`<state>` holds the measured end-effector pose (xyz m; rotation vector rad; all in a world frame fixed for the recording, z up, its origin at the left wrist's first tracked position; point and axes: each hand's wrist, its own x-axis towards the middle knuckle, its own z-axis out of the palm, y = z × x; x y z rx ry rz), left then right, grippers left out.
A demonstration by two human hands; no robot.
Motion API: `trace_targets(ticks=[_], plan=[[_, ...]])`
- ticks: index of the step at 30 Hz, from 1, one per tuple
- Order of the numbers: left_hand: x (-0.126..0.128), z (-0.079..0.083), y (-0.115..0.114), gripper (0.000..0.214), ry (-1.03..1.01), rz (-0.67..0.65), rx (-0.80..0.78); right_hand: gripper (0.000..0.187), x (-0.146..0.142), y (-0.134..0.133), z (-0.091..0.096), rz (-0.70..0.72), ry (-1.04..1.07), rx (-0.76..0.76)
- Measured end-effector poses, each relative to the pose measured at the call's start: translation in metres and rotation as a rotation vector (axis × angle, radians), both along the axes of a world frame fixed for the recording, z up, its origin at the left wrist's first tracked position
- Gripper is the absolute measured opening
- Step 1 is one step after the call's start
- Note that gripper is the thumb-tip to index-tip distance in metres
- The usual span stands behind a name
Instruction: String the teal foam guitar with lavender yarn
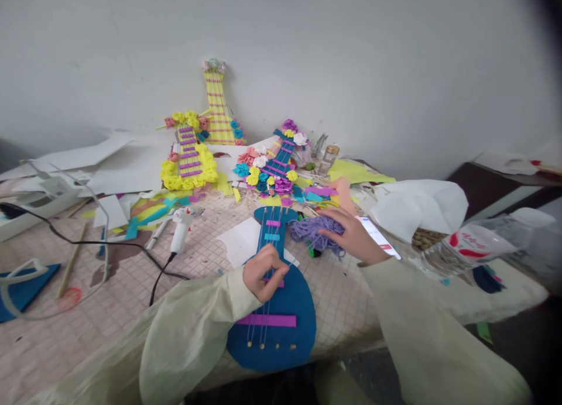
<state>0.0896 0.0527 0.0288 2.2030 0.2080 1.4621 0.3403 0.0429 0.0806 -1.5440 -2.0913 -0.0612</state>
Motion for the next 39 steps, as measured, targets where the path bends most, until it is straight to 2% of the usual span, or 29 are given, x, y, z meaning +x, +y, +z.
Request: trace_targets(ticks=[3, 7, 9, 14, 18, 24, 29, 32, 34, 36, 39], plan=[[0.0, -0.002, 0.002, 0.009, -0.041, 0.041, -0.029, 0.034, 0.02, 0.018, 0.006, 0.144, 0.033, -0.104], [0.0, -0.004, 0.002, 0.009, -0.033, 0.054, -0.065, 0.032, 0.032, 0.035, 0.012, 0.121, 0.007, -0.062], [0.0, -0.004, 0.002, 0.009, -0.033, 0.063, -0.089, 0.033, 0.033, 0.041, 0.015, 0.118, 0.075, -0.089], [-0.001, -0.004, 0.006, 0.011, -0.087, 0.103, -0.146, 0.029, 0.038, 0.053, 0.015, 0.046, 0.529, -0.223], [-0.001, -0.006, 0.008, 0.011, -0.099, 0.097, -0.163, 0.037, 0.043, 0.065, 0.008, -0.095, 0.811, -0.221], [0.0, -0.007, 0.006, 0.01, -0.135, 0.082, -0.168, 0.04, 0.054, 0.088, 0.008, -0.227, 0.817, -0.115], [0.002, -0.01, 0.009, 0.011, -0.15, 0.102, -0.194, 0.025, 0.057, 0.113, 0.024, -0.267, 0.629, 0.0], [0.003, -0.012, 0.012, 0.01, -0.14, 0.128, -0.18, 0.016, 0.042, 0.113, 0.031, -0.177, 0.508, -0.012], [0.004, -0.013, 0.013, 0.009, -0.143, 0.151, -0.179, 0.019, 0.021, 0.098, 0.033, -0.065, 0.394, -0.019], [0.004, -0.014, 0.013, 0.009, -0.158, 0.167, -0.188, 0.028, -0.006, 0.072, 0.032, 0.131, 0.176, 0.002], [0.003, -0.014, 0.012, 0.008, -0.174, 0.156, -0.206, 0.037, -0.048, 0.029, 0.023, 0.442, -0.033, -0.134]])
